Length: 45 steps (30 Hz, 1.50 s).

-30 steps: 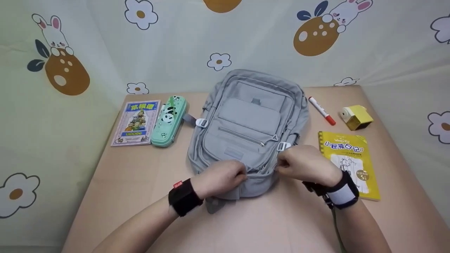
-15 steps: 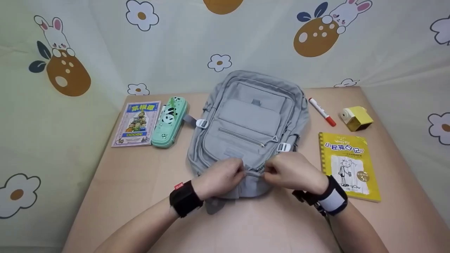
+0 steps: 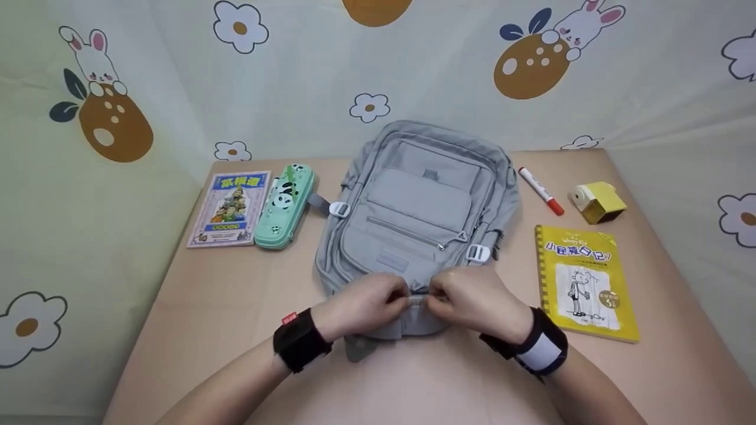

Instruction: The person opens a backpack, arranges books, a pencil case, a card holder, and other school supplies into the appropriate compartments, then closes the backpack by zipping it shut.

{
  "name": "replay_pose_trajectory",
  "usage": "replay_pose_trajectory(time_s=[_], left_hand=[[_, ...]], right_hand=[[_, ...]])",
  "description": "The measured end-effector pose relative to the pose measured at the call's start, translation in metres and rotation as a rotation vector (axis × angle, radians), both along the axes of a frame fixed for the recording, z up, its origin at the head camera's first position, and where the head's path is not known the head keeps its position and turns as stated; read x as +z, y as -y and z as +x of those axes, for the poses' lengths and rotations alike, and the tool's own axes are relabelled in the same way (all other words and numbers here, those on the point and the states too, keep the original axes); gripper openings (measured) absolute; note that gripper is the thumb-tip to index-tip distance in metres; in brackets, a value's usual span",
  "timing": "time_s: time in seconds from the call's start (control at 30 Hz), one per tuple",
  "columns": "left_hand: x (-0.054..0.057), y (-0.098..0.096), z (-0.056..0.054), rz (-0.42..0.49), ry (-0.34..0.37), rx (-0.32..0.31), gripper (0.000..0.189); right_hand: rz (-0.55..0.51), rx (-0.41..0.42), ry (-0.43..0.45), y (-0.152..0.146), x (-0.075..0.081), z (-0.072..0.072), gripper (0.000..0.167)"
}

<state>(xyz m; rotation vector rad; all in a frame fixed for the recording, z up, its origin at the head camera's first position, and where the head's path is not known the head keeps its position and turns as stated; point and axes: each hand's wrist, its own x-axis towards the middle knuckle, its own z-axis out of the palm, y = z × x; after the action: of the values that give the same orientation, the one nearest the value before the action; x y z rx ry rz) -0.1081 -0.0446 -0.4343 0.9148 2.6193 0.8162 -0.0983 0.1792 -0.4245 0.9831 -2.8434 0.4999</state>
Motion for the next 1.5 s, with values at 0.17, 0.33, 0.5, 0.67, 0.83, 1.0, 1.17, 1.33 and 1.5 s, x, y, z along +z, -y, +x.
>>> replay_pose_trajectory(time_s=[0.17,0.33,0.5,0.67,0.83,1.0,1.17,1.33,1.5], left_hand=[[0.004,0.023,0.0,-0.038,0.031,-0.051,0.011],[-0.001,0.039,0.0,-0.028,-0.009,-0.063,0.008],[-0.006,0.036,0.001,-0.027,-0.105,-0.016,0.006],[-0.009,0.033,0.002,-0.027,-0.162,0.013,0.006],[-0.008,0.031,0.002,-0.03,-0.149,0.024,0.005],[-0.005,0.021,0.005,0.006,-0.118,0.023,0.021],[-0.007,0.008,0.007,0.041,-0.234,-0.008,0.02],[-0.009,0.007,0.009,0.073,-0.294,-0.009,0.008],[-0.006,0.013,0.01,0.094,-0.257,-0.002,0.008]], right_hand=[[-0.003,0.003,0.047,-0.001,0.001,-0.001,0.027],[-0.022,-0.001,0.073,0.0,0.001,-0.002,0.03],[-0.07,-0.008,0.08,0.006,-0.002,0.002,0.034],[-0.101,0.037,0.002,0.02,-0.011,0.006,0.031],[-0.131,0.047,-0.013,0.027,-0.017,0.005,0.027],[-0.191,0.045,0.026,0.025,-0.018,0.002,0.019],[-0.236,0.059,0.05,0.022,-0.015,0.002,0.019],[-0.265,0.035,0.08,0.012,-0.007,-0.002,0.025],[-0.15,0.089,0.07,-0.003,0.002,-0.008,0.022]])
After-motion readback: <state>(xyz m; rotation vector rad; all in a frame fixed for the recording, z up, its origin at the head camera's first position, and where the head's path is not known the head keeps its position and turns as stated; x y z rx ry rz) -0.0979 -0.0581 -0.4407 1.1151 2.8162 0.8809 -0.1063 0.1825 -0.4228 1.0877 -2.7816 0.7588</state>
